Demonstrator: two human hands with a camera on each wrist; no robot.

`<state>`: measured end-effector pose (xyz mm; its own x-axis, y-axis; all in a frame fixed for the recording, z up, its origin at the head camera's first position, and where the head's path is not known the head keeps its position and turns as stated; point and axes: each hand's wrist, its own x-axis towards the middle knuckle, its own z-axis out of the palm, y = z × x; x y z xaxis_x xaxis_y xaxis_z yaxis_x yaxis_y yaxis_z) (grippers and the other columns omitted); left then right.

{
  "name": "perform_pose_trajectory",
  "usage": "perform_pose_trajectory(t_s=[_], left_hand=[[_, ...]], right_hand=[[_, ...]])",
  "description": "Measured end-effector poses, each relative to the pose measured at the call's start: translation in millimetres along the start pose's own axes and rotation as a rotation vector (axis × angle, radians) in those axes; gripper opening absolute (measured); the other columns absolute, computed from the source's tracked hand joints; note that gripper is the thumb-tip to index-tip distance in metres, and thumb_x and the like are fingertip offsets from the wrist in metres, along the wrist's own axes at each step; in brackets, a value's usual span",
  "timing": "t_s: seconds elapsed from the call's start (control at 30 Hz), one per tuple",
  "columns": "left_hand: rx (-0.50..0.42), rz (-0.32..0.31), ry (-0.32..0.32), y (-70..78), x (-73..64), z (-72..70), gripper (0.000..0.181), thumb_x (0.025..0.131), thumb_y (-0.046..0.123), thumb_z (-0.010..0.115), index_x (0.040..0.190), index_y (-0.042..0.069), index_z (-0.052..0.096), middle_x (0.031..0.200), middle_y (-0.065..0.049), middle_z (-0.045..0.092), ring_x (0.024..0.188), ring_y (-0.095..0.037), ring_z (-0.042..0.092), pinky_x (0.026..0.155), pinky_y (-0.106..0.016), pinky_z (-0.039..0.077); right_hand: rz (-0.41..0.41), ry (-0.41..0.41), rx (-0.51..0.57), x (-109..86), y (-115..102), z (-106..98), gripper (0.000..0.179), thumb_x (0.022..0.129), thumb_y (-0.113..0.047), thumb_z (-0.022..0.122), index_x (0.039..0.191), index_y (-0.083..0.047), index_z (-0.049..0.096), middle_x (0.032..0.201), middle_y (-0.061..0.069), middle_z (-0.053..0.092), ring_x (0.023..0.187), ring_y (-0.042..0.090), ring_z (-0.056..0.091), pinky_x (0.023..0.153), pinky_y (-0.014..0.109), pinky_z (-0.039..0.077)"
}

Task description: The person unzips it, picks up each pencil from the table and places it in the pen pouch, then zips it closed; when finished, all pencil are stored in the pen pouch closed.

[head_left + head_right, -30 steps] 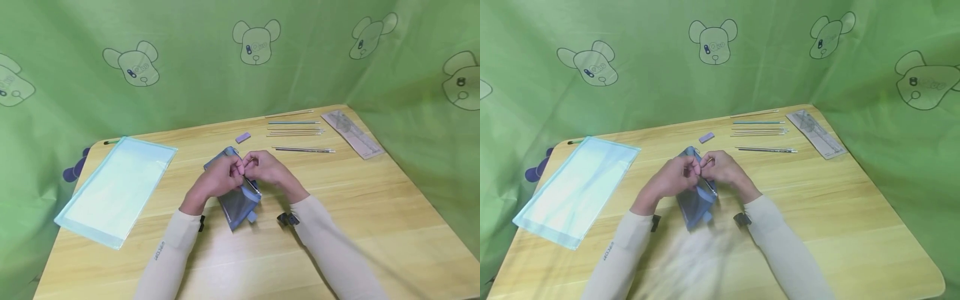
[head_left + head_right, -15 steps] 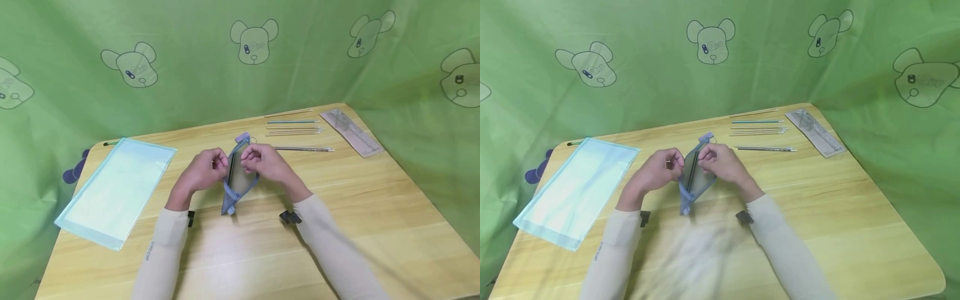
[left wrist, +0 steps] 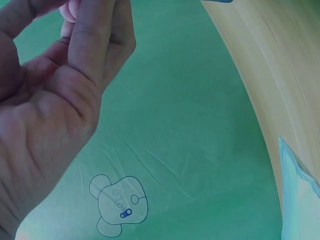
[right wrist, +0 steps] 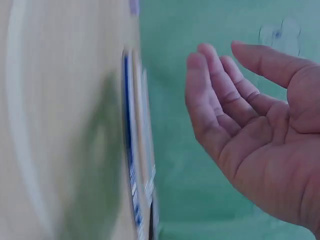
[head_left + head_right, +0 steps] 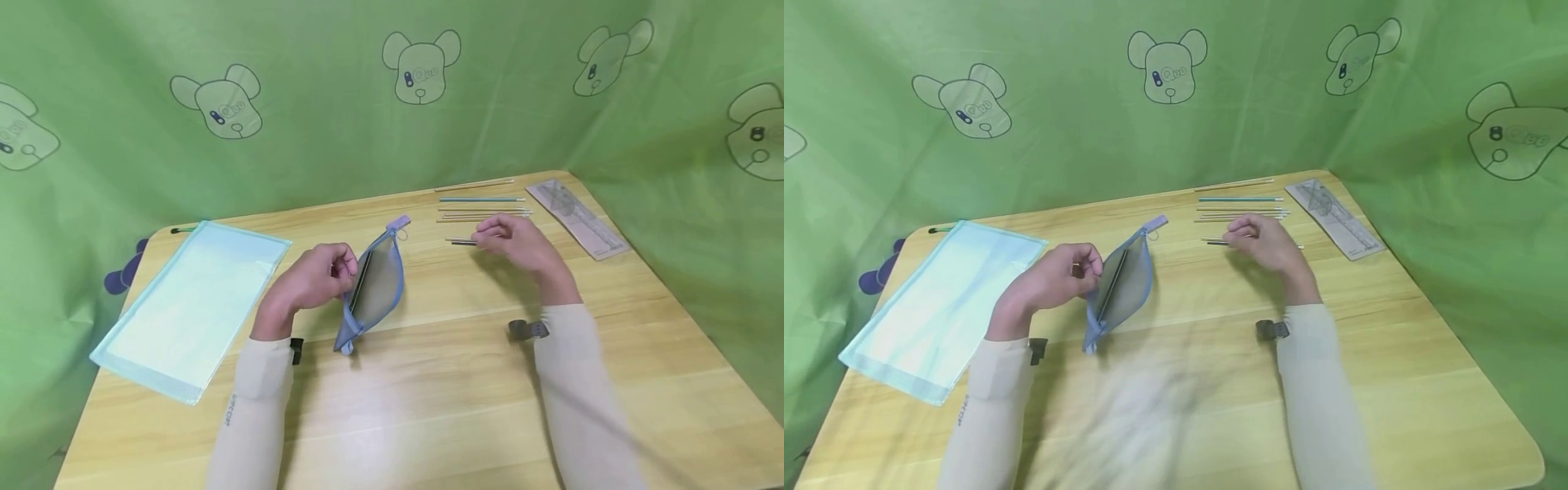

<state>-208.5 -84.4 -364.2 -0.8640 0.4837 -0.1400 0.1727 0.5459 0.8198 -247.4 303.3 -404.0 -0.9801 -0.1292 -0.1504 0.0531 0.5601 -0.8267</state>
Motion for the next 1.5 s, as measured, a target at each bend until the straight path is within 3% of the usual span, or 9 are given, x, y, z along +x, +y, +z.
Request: perform_pose_trajectory(t_s=[0.1, 0.23, 0.33, 0.43, 0.63, 0.97, 1.17, 1.5], left_hand=[[-0.002, 0.005, -0.016, -0.6, 0.2, -0.1, 0.020, 0.089, -0.009, 0.053, 0.099, 0.003, 0.064, 0.082, -0.005, 0.059, 0.074, -0.019, 0.061, 0.080, -0.049, 0.064], [0.005, 0.004, -0.025, -0.8, 0.0, -0.4, 0.019, 0.089, -0.009, 0.055, 0.099, 0.004, 0.064, 0.082, -0.005, 0.059, 0.074, -0.019, 0.060, 0.076, -0.041, 0.063], [0.011, 0.005, -0.025, -0.2, -0.7, -1.0, 0.018, 0.090, -0.009, 0.056, 0.101, 0.002, 0.065, 0.082, -0.004, 0.059, 0.074, -0.019, 0.061, 0.075, -0.037, 0.062], [0.011, 0.004, -0.023, 0.5, -1.6, -1.4, 0.018, 0.090, -0.010, 0.056, 0.101, 0.002, 0.065, 0.083, -0.005, 0.059, 0.074, -0.020, 0.061, 0.077, -0.041, 0.064], [0.001, -0.005, -0.022, 1.0, -2.8, -2.1, 0.019, 0.090, -0.010, 0.058, 0.100, 0.004, 0.065, 0.083, -0.005, 0.059, 0.075, -0.020, 0.061, 0.082, -0.052, 0.065], [0.010, -0.005, -0.017, -0.7, -2.6, -2.6, 0.017, 0.090, -0.010, 0.059, 0.101, 0.000, 0.065, 0.082, -0.005, 0.059, 0.075, -0.019, 0.060, 0.074, -0.035, 0.063], [0.006, -0.003, -0.023, -1.3, -2.3, -2.3, 0.016, 0.091, -0.010, 0.058, 0.100, 0.002, 0.064, 0.082, -0.005, 0.059, 0.075, -0.019, 0.061, 0.073, -0.033, 0.062], [0.007, -0.007, -0.028, -1.2, -0.6, -1.6, 0.016, 0.091, -0.011, 0.058, 0.100, 0.002, 0.064, 0.082, -0.005, 0.058, 0.074, -0.019, 0.060, 0.073, -0.032, 0.061]], right_hand=[[0.036, 0.050, -0.067, 1.3, 18.2, -11.0, 0.041, 0.108, -0.022, 0.065, 0.142, -0.001, 0.058, 0.141, 0.023, 0.067, 0.121, 0.026, 0.068, 0.103, 0.034, 0.053], [0.051, 0.089, -0.122, 3.1, 33.4, -17.6, 0.042, 0.109, -0.013, 0.061, 0.146, 0.004, 0.053, 0.149, 0.028, 0.061, 0.136, 0.041, 0.060, 0.113, 0.050, 0.051], [0.033, 0.101, -0.145, 4.6, 37.4, -18.9, 0.041, 0.108, -0.010, 0.061, 0.145, 0.005, 0.053, 0.148, 0.029, 0.060, 0.139, 0.046, 0.057, 0.117, 0.058, 0.048], [0.024, 0.101, -0.197, 6.3, 38.9, -19.4, 0.040, 0.107, -0.009, 0.062, 0.143, 0.005, 0.054, 0.147, 0.030, 0.061, 0.139, 0.048, 0.057, 0.115, 0.061, 0.048], [0.040, 0.099, -0.271, 6.3, 38.5, -19.8, 0.036, 0.103, -0.005, 0.065, 0.137, 0.005, 0.057, 0.139, 0.030, 0.065, 0.131, 0.046, 0.062, 0.112, 0.059, 0.050], [0.054, 0.010, -0.352, 4.9, 36.6, -16.5, 0.034, 0.095, -0.002, 0.072, 0.127, 0.002, 0.064, 0.129, 0.025, 0.066, 0.117, 0.038, 0.062, 0.109, 0.055, 0.050], [0.054, -0.085, -0.290, 2.6, 29.4, -3.9, 0.036, 0.093, 0.001, 0.075, 0.127, 0.003, 0.064, 0.119, 0.020, 0.065, 0.108, 0.032, 0.059, 0.100, 0.046, 0.050], [-0.033, -0.195, -0.276, 8.2, 14.3, 30.0, 0.030, 0.090, 0.000, 0.080, 0.117, 0.002, 0.068, 0.105, 0.012, 0.067, 0.099, 0.025, 0.062, 0.093, 0.037, 0.054]])
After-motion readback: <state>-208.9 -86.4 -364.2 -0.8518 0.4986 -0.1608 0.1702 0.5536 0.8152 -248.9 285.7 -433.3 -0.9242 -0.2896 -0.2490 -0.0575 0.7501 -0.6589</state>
